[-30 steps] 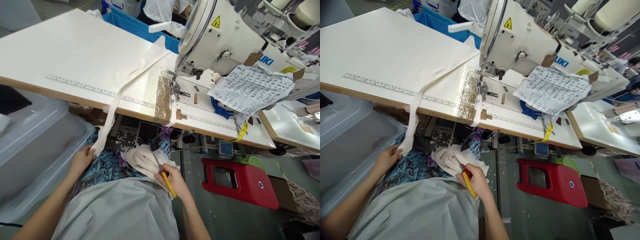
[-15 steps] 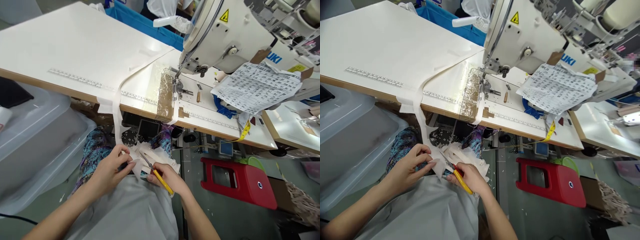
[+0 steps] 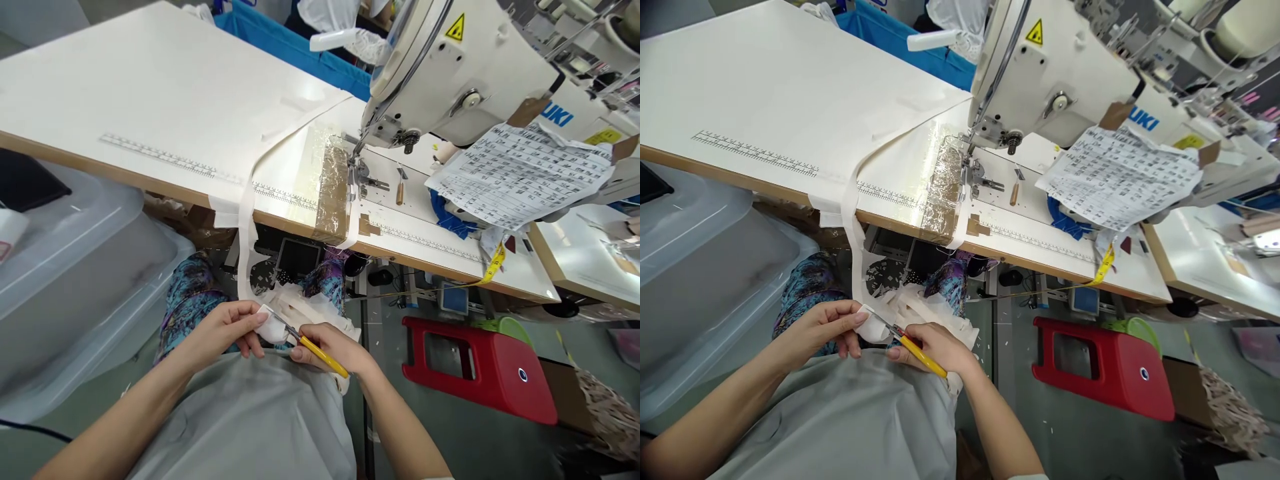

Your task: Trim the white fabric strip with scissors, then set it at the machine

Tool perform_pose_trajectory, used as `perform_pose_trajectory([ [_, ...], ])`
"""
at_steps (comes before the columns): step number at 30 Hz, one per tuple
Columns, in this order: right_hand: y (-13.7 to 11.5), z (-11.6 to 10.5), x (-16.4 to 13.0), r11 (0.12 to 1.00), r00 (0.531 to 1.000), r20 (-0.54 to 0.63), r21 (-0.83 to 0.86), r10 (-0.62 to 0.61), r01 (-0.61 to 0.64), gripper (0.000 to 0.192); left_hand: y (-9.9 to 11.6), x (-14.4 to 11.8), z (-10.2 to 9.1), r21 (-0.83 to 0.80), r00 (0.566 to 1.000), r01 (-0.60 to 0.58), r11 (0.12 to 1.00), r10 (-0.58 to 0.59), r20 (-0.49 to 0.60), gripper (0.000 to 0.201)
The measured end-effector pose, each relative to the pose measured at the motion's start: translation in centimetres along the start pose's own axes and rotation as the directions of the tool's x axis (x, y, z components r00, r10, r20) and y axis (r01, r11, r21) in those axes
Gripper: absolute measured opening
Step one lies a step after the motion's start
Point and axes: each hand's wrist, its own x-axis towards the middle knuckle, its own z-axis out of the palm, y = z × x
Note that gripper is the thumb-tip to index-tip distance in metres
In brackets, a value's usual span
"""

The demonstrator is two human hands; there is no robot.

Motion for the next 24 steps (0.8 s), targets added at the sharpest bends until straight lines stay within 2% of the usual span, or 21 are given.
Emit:
perform_pose_trajectory([
  [4, -0.1, 0.1, 0.2, 0.999, 1.000, -0.022, -0.051, -0.006, 0.005, 0.051, -0.2, 0.0, -0.3, -0.031, 1.000, -0.001, 1.000, 0.001, 0.002, 0.044],
  [9, -0.1, 0.4, 0.1, 0.987, 0.994, -0.107, -0.162, -0.026, 0.008, 0.052, -0.2, 0.0, -0.6, -0.018, 1.000, -0.015, 1.000, 0.015, 0.018, 0.041],
  [16, -0.3, 1.0, -0.1, 0.977, 0.985, -0.174, -0.212, 0.003, -0.040, 0.053, -0.6, 0.2, -0.9, -0.046, 0.999, -0.012, 0.999, 0.014, 0.036, 0.040],
  [20, -0.8, 1.0, 0.1, 0.941, 0.978, -0.206, -0.325, 0.029, -0.096, 0.051, -0.7, 0.4, -0.8, -0.070, 1.000, -0.004, 0.998, 0.006, 0.019, 0.040],
  [24, -1.3, 1.1, 0.6, 0.918, 0.973, -0.232, -0.387, -0.004, -0.088, 0.048, -0.9, 0.4, -0.9, -0.061, 0.999, 0.006, 0.998, -0.004, 0.046, 0.040],
])
